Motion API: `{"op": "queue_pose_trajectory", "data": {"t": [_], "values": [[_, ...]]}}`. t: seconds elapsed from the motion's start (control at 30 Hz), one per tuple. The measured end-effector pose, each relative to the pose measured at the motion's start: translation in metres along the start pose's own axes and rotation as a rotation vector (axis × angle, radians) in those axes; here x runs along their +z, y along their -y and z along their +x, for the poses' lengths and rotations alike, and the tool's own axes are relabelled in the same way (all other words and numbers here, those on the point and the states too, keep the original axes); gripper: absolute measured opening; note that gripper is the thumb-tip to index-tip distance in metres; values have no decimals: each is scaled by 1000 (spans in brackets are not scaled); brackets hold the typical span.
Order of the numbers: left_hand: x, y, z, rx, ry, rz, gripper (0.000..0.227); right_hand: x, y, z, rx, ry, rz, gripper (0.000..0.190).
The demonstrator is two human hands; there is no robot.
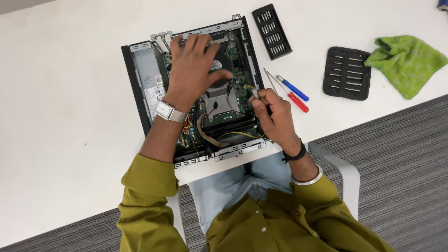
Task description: The person disassembles a computer by removing screws with a screwdriver, detaching internal cables by hand, and prying at connectors with a small metal tool.
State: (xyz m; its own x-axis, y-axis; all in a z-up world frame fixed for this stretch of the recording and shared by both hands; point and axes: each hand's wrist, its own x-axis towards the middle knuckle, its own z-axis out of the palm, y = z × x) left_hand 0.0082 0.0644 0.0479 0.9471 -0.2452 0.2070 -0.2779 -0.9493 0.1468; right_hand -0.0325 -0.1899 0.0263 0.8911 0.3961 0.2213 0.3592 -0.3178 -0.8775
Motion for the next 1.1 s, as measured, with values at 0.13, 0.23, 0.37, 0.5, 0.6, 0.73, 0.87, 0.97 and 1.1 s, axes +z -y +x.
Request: {"op": "queue_pose_trajectory", "data": {"t": [0.13, 0.23, 0.37, 0.5, 0.6, 0.73, 0.87, 0.97, 1.1], "values": [[13, 15, 1, -15, -192, 97, 71, -1, 1, -1, -2, 2, 36, 16], [12, 21, 0, -79, -313, 66, 56, 1, 0, 0, -9, 6, 73, 15], [18, 35, 1, -153, -318, 56, 46, 2, -1, -1, -15, 3, 58, 15], [11, 53, -4, -221, -384, 8, 29, 2, -1, -2, 15, 1, 55, 14], [6, 62, -9, -308, -439, -3, 23, 0, 0, 0, -14, 2, 69, 14], [8, 62, -10, -347, -448, 31, 19, 1, 0, -1, -21, 13, 69, 15], [13, 66, -6, -338, -411, 69, 16, 0, 1, 2, -29, 9, 59, 14], [16, 70, -11, -348, -388, 65, 15, 0, 0, 0, -23, 9, 67, 14], [8, 74, -13, -398, -341, -6, 13, 0, -1, 0, -25, 7, 82, 13]]}}
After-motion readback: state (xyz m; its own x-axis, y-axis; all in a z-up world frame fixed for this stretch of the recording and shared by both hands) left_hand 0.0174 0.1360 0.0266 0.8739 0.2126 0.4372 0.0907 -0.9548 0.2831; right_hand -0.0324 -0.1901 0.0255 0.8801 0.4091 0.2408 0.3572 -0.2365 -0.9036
